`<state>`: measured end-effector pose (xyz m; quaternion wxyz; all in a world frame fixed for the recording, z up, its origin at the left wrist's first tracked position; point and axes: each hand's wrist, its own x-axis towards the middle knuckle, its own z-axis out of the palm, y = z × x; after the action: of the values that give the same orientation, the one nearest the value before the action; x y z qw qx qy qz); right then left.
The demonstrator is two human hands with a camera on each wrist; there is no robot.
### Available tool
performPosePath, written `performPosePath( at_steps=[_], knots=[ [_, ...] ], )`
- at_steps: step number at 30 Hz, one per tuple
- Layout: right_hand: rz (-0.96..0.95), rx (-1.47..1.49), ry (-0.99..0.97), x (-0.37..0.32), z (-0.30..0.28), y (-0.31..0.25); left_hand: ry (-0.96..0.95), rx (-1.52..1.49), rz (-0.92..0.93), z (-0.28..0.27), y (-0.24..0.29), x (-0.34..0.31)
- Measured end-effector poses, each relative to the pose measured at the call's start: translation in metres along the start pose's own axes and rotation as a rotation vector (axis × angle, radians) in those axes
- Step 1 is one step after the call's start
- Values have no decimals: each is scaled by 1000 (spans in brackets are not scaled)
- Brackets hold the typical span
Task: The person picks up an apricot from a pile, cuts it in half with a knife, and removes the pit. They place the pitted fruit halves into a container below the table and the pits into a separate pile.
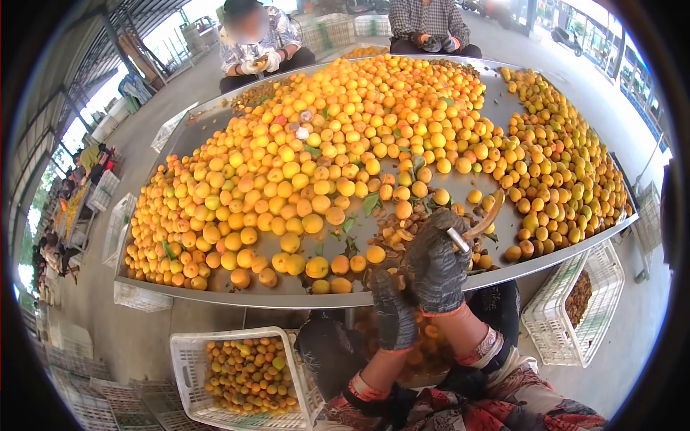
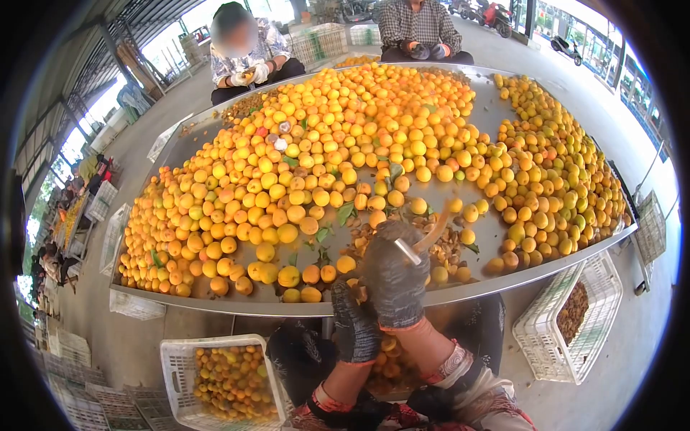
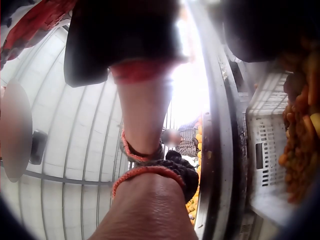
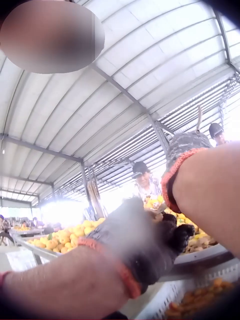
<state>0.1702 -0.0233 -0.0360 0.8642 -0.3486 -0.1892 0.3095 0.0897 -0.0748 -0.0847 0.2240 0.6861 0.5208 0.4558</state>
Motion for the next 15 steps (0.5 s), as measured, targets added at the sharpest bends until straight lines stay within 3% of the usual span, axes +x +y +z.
performPosePath(
  at_steps=[2, 4, 5, 6, 7, 8, 9, 10, 11, 15],
  knots=[
    [-21, -248, -179, -10, 5, -17, -117, -43, -68, 1, 2, 0],
    [-38, -187, -168, 0, 4, -9, 78, 150, 161, 6, -2, 0],
    [-55, -125, -157, 3, 4, -6, 77, 150, 160, 7, -1, 3],
    [-56, -124, -158, 4, 3, -7, 113, -672, -289, 9, 2, 9],
    [74, -33, -191, 3, 2, -8, 134, -1487, -748, 9, 4, 13],
    [204, 59, -221, 1, 1, -9, 134, -1486, -751, 8, 2, 10],
    [332, 152, -252, 0, 1, -11, 53, -733, -353, 6, -3, 6],
    [332, 153, -252, 0, 3, -12, -25, 22, 43, 6, -6, 5],
    [306, 91, -252, -2, 7, -12, -24, 23, 45, 7, -8, 6],
    [166, 1, -225, -12, 25, -23, 52, -990, -477, 13, -14, 13]
  ],
)
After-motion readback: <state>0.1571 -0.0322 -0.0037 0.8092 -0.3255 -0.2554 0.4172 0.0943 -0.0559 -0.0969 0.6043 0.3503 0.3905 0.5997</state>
